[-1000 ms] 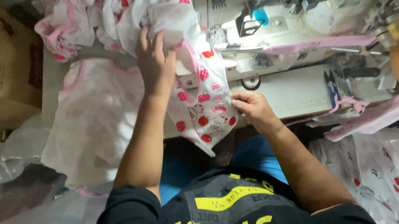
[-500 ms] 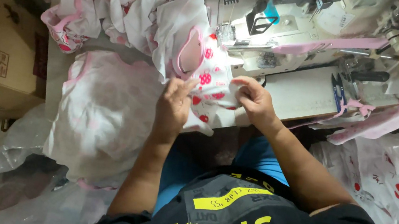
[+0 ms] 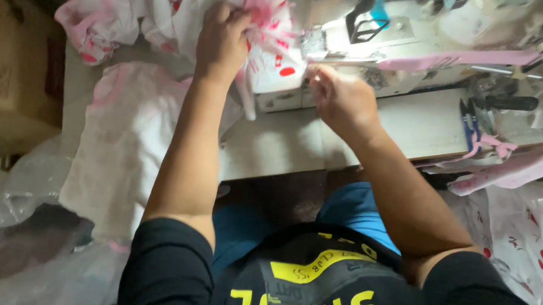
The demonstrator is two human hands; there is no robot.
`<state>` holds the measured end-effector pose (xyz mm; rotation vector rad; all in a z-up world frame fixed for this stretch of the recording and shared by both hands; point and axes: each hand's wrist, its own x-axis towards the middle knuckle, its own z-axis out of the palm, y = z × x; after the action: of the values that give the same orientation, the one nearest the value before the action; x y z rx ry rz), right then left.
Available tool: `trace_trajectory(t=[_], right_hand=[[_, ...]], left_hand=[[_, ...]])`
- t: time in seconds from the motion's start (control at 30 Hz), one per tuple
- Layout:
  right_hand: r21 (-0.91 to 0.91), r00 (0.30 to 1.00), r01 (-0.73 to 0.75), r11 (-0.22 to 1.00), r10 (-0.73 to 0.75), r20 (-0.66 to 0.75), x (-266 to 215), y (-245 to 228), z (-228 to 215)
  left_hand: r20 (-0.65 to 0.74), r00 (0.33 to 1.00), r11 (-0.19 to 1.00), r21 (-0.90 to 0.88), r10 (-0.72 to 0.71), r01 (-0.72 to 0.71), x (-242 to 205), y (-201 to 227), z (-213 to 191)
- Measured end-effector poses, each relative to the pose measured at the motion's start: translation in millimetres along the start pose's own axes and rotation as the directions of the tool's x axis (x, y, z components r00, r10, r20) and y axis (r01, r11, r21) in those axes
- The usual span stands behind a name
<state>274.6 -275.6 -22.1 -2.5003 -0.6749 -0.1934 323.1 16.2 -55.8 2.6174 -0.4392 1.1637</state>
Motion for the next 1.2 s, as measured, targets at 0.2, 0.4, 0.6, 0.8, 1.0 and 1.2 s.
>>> trace_trajectory(t=[0.2,0.4,0.6,0.8,1.0,1.2], right_hand=[[-0.032,0.812,0.571,0.821,-0.57,-0.125,15.6,-52.9,-11.2],[0.03,0.884,0.454,0.891,-0.454,0.113,77.6,-74.6,26.1],[0.145,0.734,0.677,0.721,-0.649,-0.199,11.1,-116.7,52.8],[0.063,0.778,0.497,0.866,-0.476,0.41,-29.3,-122.7,123.9],[0.739,0.975,0.176,0.651,-0.218,-0.041,5.4,-127.4,166.8],[0.392,0.748,0.661,0.64,-0.514,-0.42,-43.0,-51.6,54.4]], left_hand=[[0.066,0.945,0.947,-0.017,-0.319,0.32,-44.5,48.5,-96.3],[0.467,0.421,0.596,0.335,-0.778,0.73,-186.4,160.5,-145.2],[0.214,0.766,0.786,0.305,-0.606,0.537,-221.4,149.2,-126.4],[0.455,0.487,0.514,-0.074,-0.745,0.855,-234.2,121.9,-161.2],[-0.214,0.622,0.643,-0.042,-0.754,0.765,-160.7,119.1,-258.1],[-0.391,0.707,0.744,-0.604,-0.589,0.285,-46.6,109.0,-153.5]])
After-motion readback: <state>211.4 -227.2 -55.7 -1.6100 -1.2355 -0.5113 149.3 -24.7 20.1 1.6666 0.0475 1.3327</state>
